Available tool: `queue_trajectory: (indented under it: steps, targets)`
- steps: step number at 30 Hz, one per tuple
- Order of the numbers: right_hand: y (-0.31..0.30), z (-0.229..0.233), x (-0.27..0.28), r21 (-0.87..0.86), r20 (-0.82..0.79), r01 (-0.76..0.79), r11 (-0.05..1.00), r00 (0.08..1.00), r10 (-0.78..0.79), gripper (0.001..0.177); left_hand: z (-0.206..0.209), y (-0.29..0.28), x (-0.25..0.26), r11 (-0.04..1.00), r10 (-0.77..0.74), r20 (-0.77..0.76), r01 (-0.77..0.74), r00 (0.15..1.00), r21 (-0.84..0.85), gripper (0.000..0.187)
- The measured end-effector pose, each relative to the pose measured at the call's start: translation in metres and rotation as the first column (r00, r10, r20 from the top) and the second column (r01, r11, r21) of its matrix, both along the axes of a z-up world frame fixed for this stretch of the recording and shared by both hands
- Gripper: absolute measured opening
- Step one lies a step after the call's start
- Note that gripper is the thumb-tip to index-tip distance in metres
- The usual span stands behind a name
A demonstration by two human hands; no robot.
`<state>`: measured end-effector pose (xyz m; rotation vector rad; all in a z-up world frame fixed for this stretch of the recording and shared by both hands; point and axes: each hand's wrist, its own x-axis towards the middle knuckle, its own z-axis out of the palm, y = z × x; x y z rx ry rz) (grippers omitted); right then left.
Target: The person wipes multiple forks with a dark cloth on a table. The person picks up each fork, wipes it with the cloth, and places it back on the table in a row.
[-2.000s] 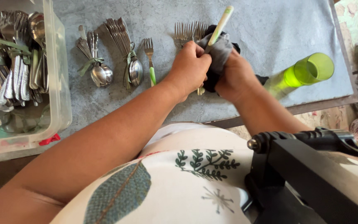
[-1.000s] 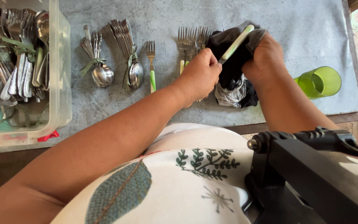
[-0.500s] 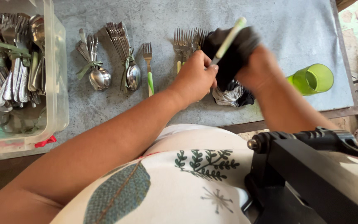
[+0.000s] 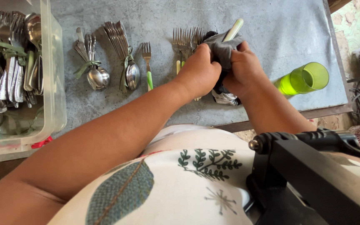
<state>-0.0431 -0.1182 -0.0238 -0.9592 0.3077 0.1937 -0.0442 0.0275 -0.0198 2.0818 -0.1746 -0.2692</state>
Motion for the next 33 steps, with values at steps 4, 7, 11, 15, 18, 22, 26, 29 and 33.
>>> queue_trajectory:
  steps: [4, 7, 11, 15, 18, 22, 26, 29, 33]
  targets:
    - [-0.007, -0.002, 0.006, 0.048, 0.003, 0.013, 0.999, 1.000, -0.014, 0.031, 0.008, 0.002, -0.003, 1.000, -0.027, -0.022, 0.027, 0.999, 0.006, 0.037]
    - [-0.016, -0.003, 0.011, 0.028, 0.016, 0.037, 0.999, 0.999, -0.037, 0.033, 0.013, 0.001, -0.010, 0.999, -0.043, -0.091, 0.042, 0.995, -0.011, 0.034]
    - [-0.029, -0.006, 0.021, -0.026, -0.002, 0.100, 0.995, 0.995, -0.100, 0.029, 0.016, 0.001, -0.017, 0.997, -0.081, -0.100, 0.081, 0.992, -0.003, 0.024]
    - [-0.042, -0.013, 0.030, -0.004, -0.056, 0.172, 0.985, 0.984, -0.172, 0.025, 0.017, -0.002, -0.024, 0.996, -0.086, -0.109, 0.086, 0.990, -0.001, 0.022]
    - [-0.049, -0.020, 0.034, -0.122, -0.126, 0.209, 0.970, 0.966, -0.224, 0.022, 0.017, 0.001, -0.026, 0.991, -0.127, -0.124, 0.132, 0.984, 0.035, 0.020]
    - [-0.056, -0.029, 0.042, -0.185, -0.218, 0.267, 0.946, 0.927, -0.305, 0.017, 0.020, 0.002, -0.028, 0.985, -0.162, -0.099, 0.166, 0.982, 0.038, 0.019]
    - [-0.065, -0.032, 0.046, -0.119, -0.259, 0.246, 0.962, 0.927, -0.270, 0.013, 0.023, 0.007, -0.029, 0.979, -0.197, -0.026, 0.198, 0.980, 0.054, 0.018]
    - [-0.068, -0.031, 0.044, 0.051, -0.258, 0.207, 0.977, 0.948, -0.187, 0.021, 0.023, 0.011, -0.029, 0.976, -0.211, -0.010, 0.212, 0.977, 0.054, 0.016]
    - [-0.069, -0.019, 0.030, 0.295, -0.069, -0.096, 0.951, 0.990, 0.121, 0.049, 0.019, 0.016, -0.027, 0.977, -0.212, 0.046, 0.213, 0.976, -0.014, 0.015]
